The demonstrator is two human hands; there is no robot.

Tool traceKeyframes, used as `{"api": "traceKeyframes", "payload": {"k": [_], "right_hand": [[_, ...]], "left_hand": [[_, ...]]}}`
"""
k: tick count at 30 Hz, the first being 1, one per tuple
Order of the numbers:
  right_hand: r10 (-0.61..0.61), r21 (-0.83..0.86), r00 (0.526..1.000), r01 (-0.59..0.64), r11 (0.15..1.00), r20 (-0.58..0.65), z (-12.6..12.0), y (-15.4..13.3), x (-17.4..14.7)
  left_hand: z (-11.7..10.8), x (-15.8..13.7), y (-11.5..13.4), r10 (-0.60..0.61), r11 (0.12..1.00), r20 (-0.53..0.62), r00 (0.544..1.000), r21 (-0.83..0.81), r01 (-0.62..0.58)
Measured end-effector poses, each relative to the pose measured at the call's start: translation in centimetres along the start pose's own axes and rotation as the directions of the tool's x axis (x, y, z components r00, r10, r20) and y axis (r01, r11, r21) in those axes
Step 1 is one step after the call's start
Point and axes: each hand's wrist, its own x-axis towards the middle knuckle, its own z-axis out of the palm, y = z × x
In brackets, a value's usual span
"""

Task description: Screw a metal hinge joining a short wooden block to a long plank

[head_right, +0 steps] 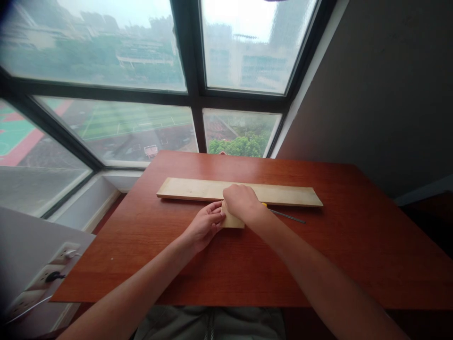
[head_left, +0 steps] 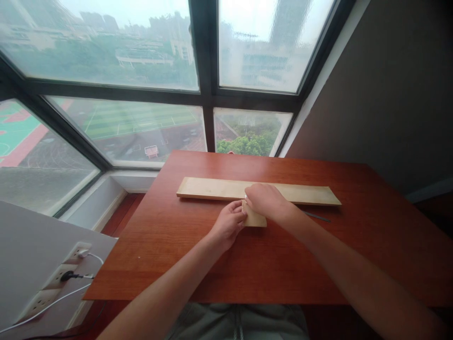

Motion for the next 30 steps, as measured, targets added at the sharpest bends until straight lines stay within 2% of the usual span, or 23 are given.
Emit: {"api": "traceKeyframes", "payload": {"k": [5, 10, 17, 23, 30], "right_hand": [[-0.049, 0.026, 0.997, 0.050, 0.998, -0.052, -0.9, 0.6, -0.5], [0.033, 0.095, 0.991, -0.021, 0.995, -0.126, -1.2, 2.2, -1.7], [0.157, 0.176, 0.986, -0.144, 0.974, -0.063, 2.2, 5.4, -4.4], [0.137, 0.308, 0.990, -0.139, 0.941, 0.029, 5.8, 7.8, -5.5], [0.143, 0.350, 0.989, -0.151, 0.924, 0.049, 6.8, 8.7, -4.7]], "left_hand": [[0.0, 0.0, 0.0, 0.002, 1.000, 0.013, 1.000, 0.005, -0.002], [0.0, 0.1, 0.0, 0.004, 1.000, 0.017, 1.000, 0.004, -0.004], [0.2, 0.1, 0.0, 0.008, 1.000, 0.005, 1.000, 0.016, -0.008], [0.2, 0.1, 0.1, 0.008, 1.000, -0.010, 1.000, 0.023, -0.008], [0.2, 0.1, 0.1, 0.021, 0.999, -0.019, 1.000, 0.027, -0.020]]}}
